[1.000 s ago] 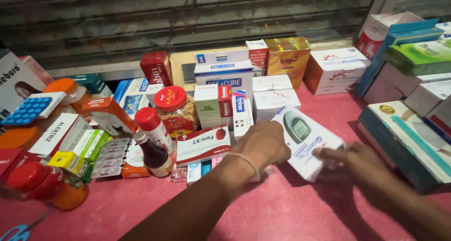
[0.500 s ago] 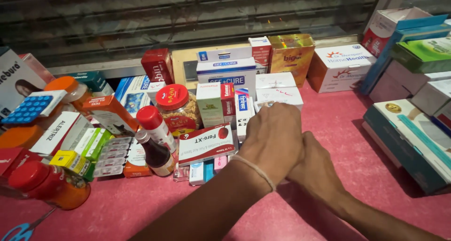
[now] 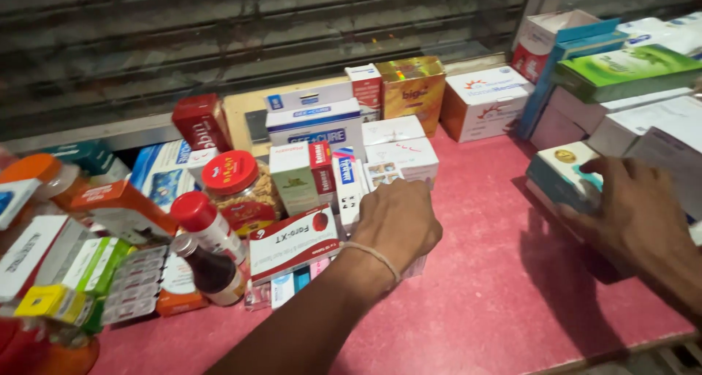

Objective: Organize and sort various medicine boxes and bottles on a pharmacy counter.

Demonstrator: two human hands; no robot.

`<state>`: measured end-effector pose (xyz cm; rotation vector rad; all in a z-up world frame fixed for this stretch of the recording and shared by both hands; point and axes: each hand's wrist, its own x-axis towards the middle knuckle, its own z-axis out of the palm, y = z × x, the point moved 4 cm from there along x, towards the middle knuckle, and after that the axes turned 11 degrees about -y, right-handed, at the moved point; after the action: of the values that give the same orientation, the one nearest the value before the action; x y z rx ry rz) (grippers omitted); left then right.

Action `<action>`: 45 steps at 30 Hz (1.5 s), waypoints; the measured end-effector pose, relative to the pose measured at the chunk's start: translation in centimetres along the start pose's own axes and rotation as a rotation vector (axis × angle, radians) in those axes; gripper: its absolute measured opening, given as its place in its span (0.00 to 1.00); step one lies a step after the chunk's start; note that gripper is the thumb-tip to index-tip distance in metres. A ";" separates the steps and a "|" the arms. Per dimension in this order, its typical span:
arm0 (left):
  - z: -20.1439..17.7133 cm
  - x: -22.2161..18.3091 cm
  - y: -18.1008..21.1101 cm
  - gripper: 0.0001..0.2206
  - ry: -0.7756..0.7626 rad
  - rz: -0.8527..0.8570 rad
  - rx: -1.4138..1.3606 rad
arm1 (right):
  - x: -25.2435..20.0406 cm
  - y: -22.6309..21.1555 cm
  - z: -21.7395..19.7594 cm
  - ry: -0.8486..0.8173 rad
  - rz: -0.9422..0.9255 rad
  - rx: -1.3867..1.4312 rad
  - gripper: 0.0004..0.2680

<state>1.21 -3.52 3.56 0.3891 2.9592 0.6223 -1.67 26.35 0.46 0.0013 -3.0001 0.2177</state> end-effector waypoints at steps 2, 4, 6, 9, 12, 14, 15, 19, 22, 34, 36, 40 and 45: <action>-0.1 0.7 0.1 0.12 -0.032 0.010 0.008 | -0.5 1.2 -0.5 0.034 -0.010 -0.075 0.26; 0.0 1.2 0.0 0.13 -0.057 0.007 0.016 | -0.7 1.8 -1.1 0.065 -0.035 -0.150 0.26; 0.3 1.5 -0.3 0.14 -0.089 -0.047 0.034 | -1.0 2.2 -1.7 0.081 -0.045 0.023 0.23; 0.1 1.7 -0.3 0.14 -0.090 -0.041 0.051 | 0.0 1.2 -3.5 0.124 -0.030 0.098 0.21; 0.0 2.3 -0.2 0.14 -0.101 -0.038 0.059 | 2.7 0.7 -3.1 0.031 -0.050 0.154 0.21; 0.2 2.5 -0.6 0.13 -0.050 -0.012 0.053 | 4.0 -0.8 -2.2 -0.029 -0.097 0.176 0.22; 0.1 2.6 -0.7 0.12 0.000 0.024 0.056 | 4.8 -1.7 -1.7 -0.084 -0.135 0.201 0.22; -1.0 3.3 0.0 0.09 0.156 0.110 0.031 | 9.4 -3.8 0.5 -0.149 -0.224 0.216 0.24; -0.4 4.7 -0.2 0.10 0.231 0.131 -0.021 | 15.4 -5.2 2.7 -0.149 -0.344 0.187 0.26; 2.2 5.7 -0.9 0.11 0.329 0.174 0.033 | 28.0 -6.5 6.8 -0.131 -0.304 -0.347 0.30; 1.9 5.3 -0.7 0.12 0.362 0.193 0.007 | 28.2 -5.5 7.5 -0.075 -0.419 -0.486 0.23; 1.5 5.3 -0.5 0.12 0.315 0.185 -0.010 | 26.3 -6.0 7.3 -0.046 -0.542 -0.543 0.16; 1.3 5.1 -0.6 0.13 0.316 0.206 -0.012 | 24.6 -6.2 6.1 -0.136 -0.225 -0.277 0.16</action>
<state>-3.65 -2.14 1.92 0.6576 3.2369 0.7896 -26.82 19.60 -1.33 0.3357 -3.1027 -0.2299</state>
